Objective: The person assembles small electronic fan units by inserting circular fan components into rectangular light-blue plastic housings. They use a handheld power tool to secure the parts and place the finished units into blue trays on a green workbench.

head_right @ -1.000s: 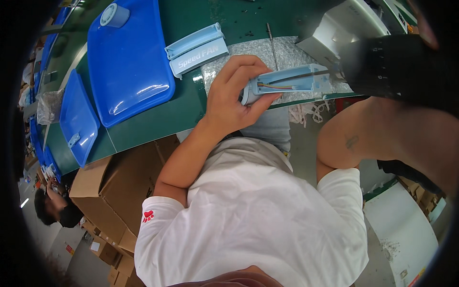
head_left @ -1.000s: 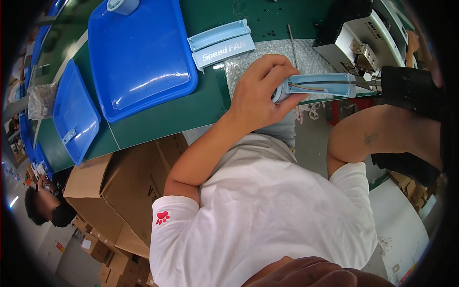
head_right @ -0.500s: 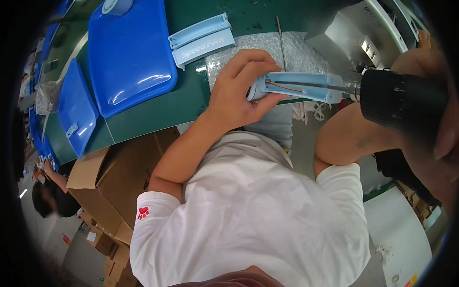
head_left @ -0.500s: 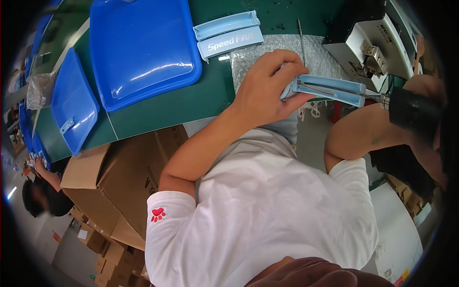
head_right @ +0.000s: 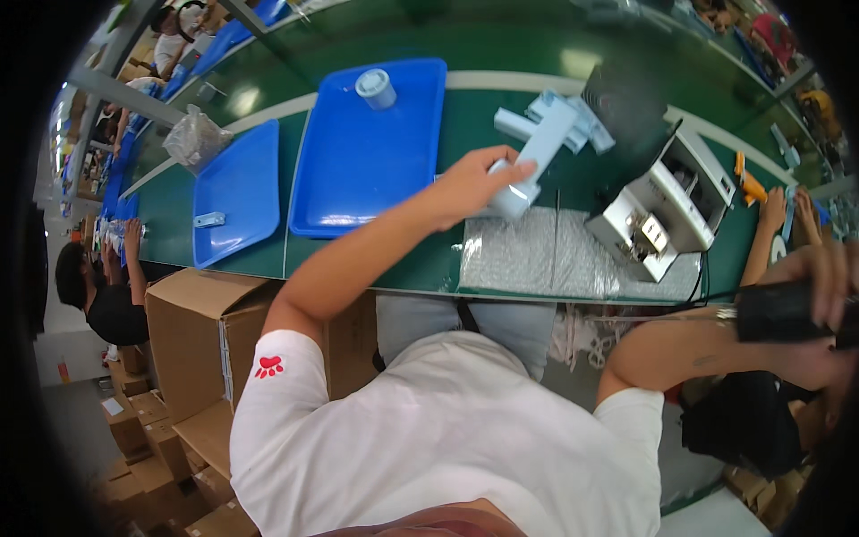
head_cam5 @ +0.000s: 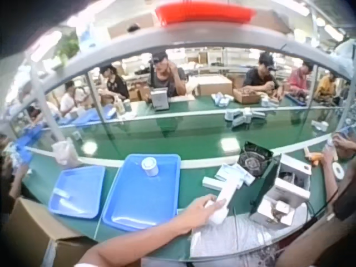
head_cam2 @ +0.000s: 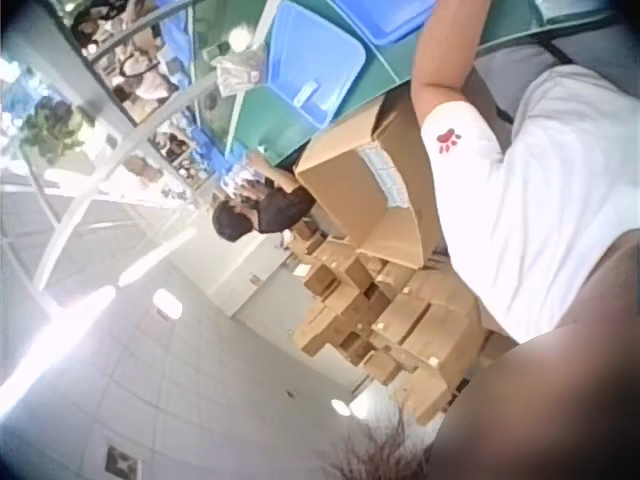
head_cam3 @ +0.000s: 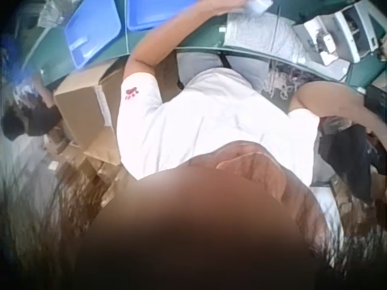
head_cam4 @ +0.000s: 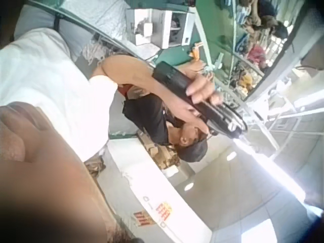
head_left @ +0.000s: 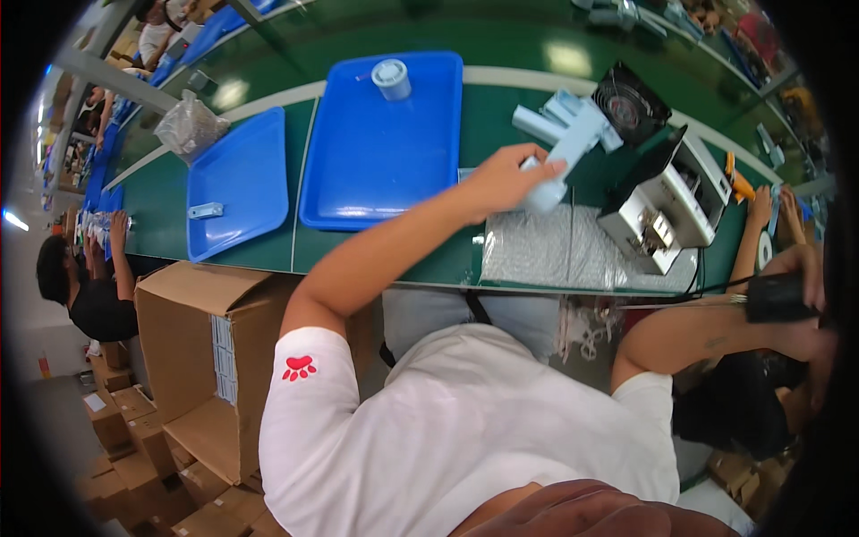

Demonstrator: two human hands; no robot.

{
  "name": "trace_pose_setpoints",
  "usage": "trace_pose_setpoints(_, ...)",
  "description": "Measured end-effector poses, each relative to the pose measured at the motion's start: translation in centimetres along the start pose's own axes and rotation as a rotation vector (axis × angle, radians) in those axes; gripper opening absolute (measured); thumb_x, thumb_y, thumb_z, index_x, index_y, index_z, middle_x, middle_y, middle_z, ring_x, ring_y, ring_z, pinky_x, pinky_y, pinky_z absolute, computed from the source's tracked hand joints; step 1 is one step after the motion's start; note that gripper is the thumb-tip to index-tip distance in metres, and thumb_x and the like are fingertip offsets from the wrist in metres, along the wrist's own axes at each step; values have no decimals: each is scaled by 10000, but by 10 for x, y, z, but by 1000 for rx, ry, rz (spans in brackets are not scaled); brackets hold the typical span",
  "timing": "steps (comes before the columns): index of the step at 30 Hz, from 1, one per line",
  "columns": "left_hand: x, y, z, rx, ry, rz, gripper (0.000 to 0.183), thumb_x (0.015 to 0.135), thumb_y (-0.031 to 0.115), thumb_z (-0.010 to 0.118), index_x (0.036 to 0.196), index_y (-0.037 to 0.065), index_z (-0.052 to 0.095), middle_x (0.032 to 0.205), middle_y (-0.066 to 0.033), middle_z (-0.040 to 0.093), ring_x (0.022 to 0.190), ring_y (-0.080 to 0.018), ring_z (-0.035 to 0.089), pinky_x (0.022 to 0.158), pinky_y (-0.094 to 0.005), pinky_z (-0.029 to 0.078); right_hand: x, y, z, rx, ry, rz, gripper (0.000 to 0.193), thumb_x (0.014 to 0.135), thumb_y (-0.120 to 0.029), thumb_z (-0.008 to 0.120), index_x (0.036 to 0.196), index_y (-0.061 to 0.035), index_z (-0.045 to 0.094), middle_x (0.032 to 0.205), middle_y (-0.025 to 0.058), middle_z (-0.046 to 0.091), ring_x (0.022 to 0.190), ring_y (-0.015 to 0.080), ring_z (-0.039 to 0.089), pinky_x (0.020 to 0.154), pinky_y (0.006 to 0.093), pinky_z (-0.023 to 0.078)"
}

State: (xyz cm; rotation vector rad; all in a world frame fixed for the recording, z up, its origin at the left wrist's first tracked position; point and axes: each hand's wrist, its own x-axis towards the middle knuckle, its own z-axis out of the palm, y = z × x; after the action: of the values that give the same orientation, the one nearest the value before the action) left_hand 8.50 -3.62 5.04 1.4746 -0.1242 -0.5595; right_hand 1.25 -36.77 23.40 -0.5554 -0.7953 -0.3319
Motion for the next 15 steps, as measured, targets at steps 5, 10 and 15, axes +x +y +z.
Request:
trace_pose_setpoints(5,114,45,-54,-533,94,-98,473,1048,381,547,1356,23,511,1297,-158,582,1170,-341,614,992,-553,544,-14,55,-17,-1029,120,-155,588,960,-76,664,1445,24,346,1308,214,556,970,202,631,837,342,546)
trace_pose_setpoints(10,172,61,-87,-530,403,77,510,1030,409,566,1350,16,500,1278,-172,576,1173,-365,601,1000,-553,539,-6,78,-33,-1109,262,-141,617,942,116,598,1482,8,320,1340,233,552,1193,289,622,1064,417,507)
trace_pose_setpoints(15,168,59,-103,-623,391,190,755,968,350,685,1515,13,289,1360,-282,536,1206,-450,584,1039,-475,522,-23,86,-38,-1380,386,-464,699,886,107,656,1486,40,304,1378,203,514,1279,299,543,1115,399,421)
